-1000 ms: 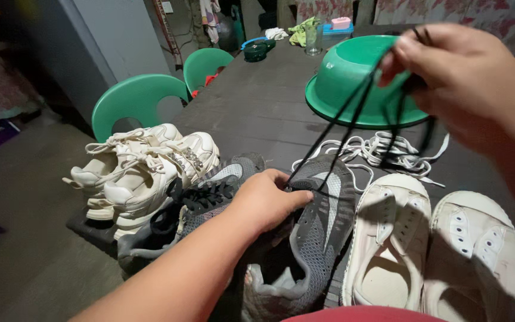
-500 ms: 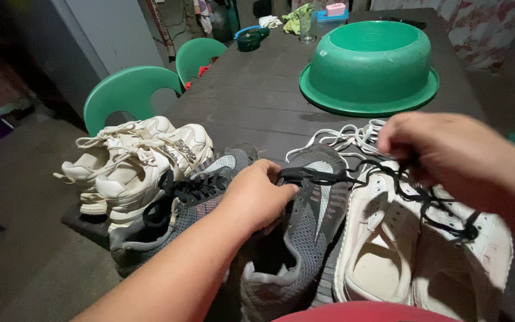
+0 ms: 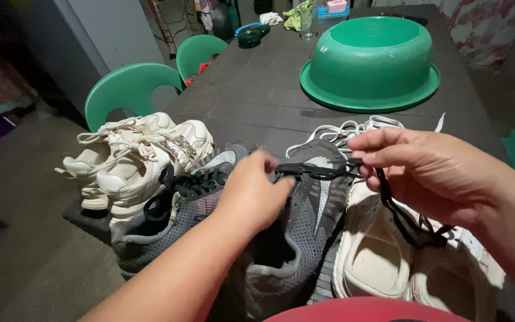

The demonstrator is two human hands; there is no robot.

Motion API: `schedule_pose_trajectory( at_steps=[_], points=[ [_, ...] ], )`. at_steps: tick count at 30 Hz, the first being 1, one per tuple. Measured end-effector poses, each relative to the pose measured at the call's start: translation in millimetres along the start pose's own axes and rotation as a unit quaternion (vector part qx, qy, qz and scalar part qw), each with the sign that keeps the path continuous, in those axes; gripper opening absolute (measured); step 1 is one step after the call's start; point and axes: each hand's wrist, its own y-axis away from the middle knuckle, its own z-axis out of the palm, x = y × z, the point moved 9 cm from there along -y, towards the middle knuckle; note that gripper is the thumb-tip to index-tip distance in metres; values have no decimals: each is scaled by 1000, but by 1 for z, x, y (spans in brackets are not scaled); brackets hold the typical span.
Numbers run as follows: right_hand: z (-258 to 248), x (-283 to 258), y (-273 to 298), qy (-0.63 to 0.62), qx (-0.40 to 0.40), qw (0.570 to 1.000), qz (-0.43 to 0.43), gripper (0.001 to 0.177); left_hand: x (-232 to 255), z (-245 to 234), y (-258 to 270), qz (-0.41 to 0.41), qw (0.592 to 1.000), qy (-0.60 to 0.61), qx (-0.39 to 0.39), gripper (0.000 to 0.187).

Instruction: The person threads black shoelaces through the eyelets of a pair of grey sneakers placed on a table. They pull the laces through each eyelet sequentially and adjust the tension, working on one shoe at a time.

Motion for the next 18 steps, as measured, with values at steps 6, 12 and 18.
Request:
schedule_pose_trajectory(
  at_steps=[6,12,18],
  points=[
    [5,3,4,-12,11,1000,6,22,39,49,9,-96,927,303,-199,35],
    [7,1,6,232,31,972,-29,26,51,51,26,-96,943,193,-252,34],
    [-61,-43,-5,290,184,933,-106,27,105,78,63,134,911,112,-374,32]
  ],
)
